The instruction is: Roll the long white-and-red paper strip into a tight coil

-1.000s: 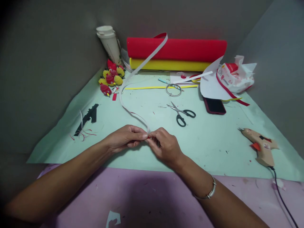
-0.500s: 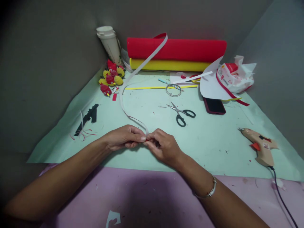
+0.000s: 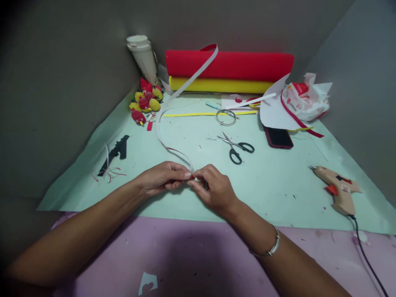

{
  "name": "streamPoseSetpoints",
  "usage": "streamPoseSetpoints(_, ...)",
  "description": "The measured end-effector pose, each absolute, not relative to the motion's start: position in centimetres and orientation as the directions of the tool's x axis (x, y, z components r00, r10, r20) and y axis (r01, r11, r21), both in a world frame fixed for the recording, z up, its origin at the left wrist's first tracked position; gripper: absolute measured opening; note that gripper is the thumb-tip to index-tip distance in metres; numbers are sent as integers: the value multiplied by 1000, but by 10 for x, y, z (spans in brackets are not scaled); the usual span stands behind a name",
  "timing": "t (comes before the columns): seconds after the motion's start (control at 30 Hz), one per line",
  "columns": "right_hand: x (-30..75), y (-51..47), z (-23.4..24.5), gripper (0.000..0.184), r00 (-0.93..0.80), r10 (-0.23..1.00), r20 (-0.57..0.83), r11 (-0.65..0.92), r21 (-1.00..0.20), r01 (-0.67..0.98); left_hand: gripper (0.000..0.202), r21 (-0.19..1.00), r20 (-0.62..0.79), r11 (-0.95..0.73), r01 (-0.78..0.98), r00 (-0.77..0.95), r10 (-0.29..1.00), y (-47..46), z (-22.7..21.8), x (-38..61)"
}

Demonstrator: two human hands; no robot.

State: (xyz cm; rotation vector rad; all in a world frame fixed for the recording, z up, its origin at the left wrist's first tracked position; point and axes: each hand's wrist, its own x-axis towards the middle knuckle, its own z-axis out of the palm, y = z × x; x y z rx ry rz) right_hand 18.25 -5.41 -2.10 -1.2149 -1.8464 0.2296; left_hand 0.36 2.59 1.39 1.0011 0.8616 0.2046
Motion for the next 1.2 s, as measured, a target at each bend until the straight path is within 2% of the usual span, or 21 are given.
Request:
streamPoseSetpoints(0.33,182,-55,-22,1,-129,795,593,514,-544,664,20,824,-515,523,219,675,529,24,13,3)
streamPoseSetpoints(0.53,184,-54,-21,2,-168,828,535,509,-592,625,20,843,-512,472,258,654,557,24,15,2)
streamPoseSetpoints(0.8,185,-53,-19,3,-215,860,463,497,-661,563,19,837,-527,454,306,676,516,27,13,0)
streamPoseSetpoints(1.03,182,-54,-21,9,-108,806,581,501,-574,648,21,846,-484,501,183,660,575,21,12,5)
streamPoseSetpoints(1.2,181,-54,-22,4,-108,787,607,510,-544,666,21,847,-485,497,189,659,575,21,11,5)
